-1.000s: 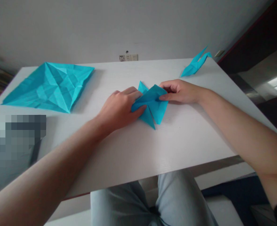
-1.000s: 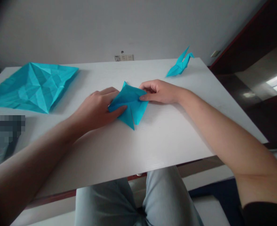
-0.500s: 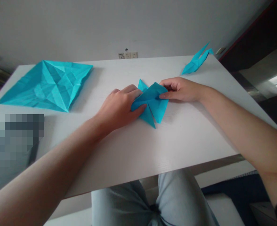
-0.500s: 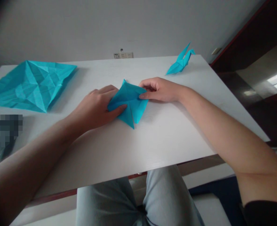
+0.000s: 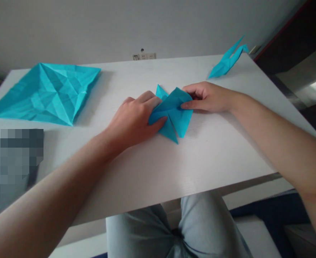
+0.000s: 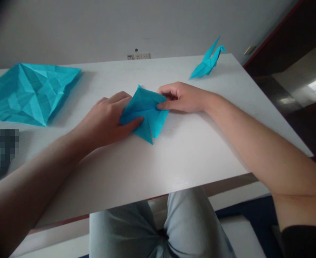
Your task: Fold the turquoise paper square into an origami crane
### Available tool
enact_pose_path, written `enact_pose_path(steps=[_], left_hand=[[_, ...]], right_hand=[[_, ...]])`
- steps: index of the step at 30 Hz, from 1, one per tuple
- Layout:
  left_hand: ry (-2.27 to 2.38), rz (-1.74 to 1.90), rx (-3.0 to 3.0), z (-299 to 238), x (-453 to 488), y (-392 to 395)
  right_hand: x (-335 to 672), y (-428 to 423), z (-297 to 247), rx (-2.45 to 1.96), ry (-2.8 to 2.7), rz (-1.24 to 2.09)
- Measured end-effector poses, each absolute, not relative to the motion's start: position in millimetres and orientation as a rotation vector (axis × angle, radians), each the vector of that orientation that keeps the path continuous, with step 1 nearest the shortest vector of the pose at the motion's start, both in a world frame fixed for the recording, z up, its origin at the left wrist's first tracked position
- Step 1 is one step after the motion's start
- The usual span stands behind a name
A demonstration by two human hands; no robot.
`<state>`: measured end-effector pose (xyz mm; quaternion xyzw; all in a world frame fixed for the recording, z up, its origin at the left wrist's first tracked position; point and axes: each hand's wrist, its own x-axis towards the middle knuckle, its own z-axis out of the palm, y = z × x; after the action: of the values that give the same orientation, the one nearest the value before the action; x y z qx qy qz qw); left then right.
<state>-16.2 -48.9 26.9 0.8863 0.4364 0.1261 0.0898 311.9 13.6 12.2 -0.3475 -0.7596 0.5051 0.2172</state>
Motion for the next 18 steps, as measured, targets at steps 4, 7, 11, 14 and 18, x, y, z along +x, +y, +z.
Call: enact_pose_path(steps=[4,7,11,14,18], left_hand=[[1.307,0.372,2.617,27.6,-15.8,-48.5],[1.294,0.382,2.623,26.7,-16.2,-48.2],[1.285,0.401,2.629,25.1,-16.7,-47.7],[1.299,0.362,2.614,27.0,-16.0,-48.2],[1.290,0.312,2.643,29.7,-15.4,-49.1]], right_hand=[[311.6,13.2,12.8,-0.959,-2.095,1.419],[311.3,13.0,13.3,-0.968,-2.102,1.406],[311.8,13.3,13.3,-0.989,-2.123,1.373],[312.4,14.3,12.9,-0.989,-2.133,1.357],[312.3,15.3,12.5,-0.970,-2.130,1.363]])
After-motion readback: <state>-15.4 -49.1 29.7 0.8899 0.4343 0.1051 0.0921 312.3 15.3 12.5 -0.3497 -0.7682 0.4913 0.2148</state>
